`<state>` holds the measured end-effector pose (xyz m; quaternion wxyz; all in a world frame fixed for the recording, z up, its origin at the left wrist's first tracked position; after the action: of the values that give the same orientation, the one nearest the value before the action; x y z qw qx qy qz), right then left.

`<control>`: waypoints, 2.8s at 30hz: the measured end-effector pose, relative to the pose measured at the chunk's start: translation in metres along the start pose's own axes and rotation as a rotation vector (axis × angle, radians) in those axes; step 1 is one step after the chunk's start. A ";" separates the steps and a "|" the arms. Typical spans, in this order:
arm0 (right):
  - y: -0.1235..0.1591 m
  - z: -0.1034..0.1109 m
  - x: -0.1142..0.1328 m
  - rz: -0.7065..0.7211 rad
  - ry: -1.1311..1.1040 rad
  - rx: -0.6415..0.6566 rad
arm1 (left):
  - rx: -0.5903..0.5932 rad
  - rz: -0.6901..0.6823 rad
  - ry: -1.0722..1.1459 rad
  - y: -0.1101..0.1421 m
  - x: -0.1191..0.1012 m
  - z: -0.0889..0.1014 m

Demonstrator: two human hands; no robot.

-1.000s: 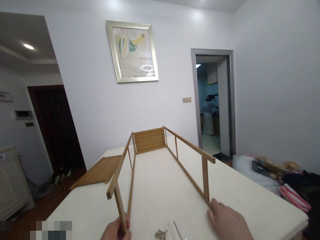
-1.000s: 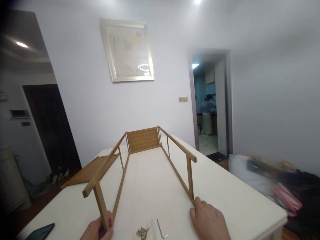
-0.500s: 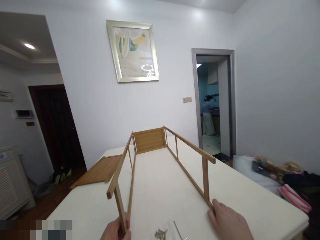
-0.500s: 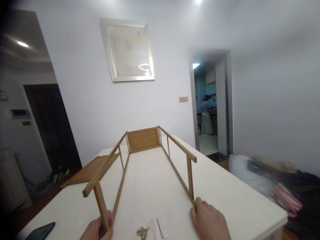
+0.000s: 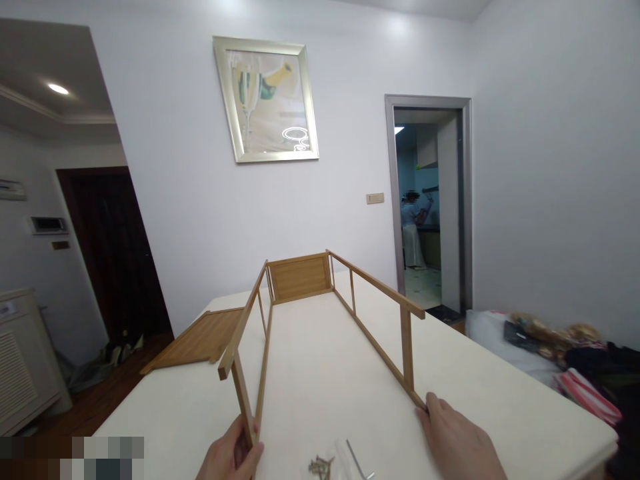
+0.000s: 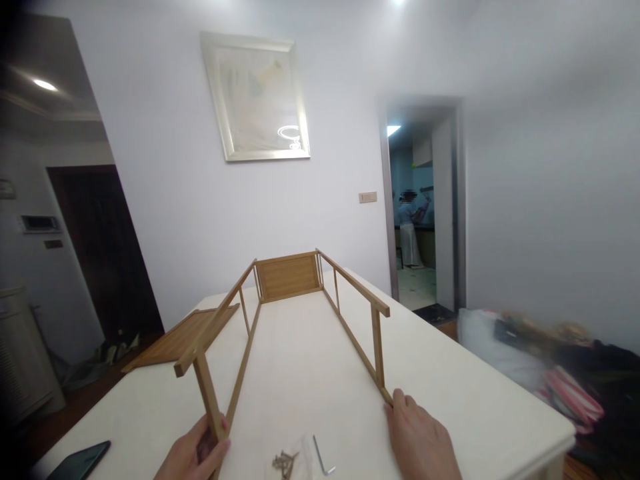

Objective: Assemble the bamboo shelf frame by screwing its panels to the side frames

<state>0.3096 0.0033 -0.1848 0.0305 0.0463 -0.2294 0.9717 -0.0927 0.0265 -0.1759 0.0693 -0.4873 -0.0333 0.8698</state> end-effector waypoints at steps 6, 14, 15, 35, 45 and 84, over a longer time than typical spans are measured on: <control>0.000 0.006 0.003 0.005 -0.049 0.012 | -0.067 0.032 -0.029 -0.001 -0.002 0.002; -0.001 0.002 0.001 0.000 -0.054 0.016 | -0.066 0.004 -0.105 -0.002 0.003 0.001; -0.001 0.001 0.000 0.001 -0.059 0.015 | -0.065 0.001 -0.103 -0.002 0.003 0.001; 0.011 0.026 0.050 0.384 -0.050 -0.169 | -0.036 -0.041 -0.095 0.004 -0.008 0.006; 0.026 0.046 0.126 0.744 -0.365 0.361 | 0.017 -0.064 -0.083 0.003 0.004 0.007; -0.034 0.038 0.141 0.643 -0.224 0.576 | 0.022 -0.056 -0.118 0.006 -0.008 0.007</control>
<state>0.1748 0.0222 -0.1216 -0.3125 0.0843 0.0462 0.9450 -0.0954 0.0198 -0.1660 0.0970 -0.4333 -0.0416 0.8950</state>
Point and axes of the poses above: each hand's wrist, its own y-axis away from the middle knuckle, its own z-axis out of the back of the hand, x = y × z, the point moved 2 cm from there along -y, towards the middle knuckle, and after that the axes turned 5 degrees about x, right-handed, at the moved point
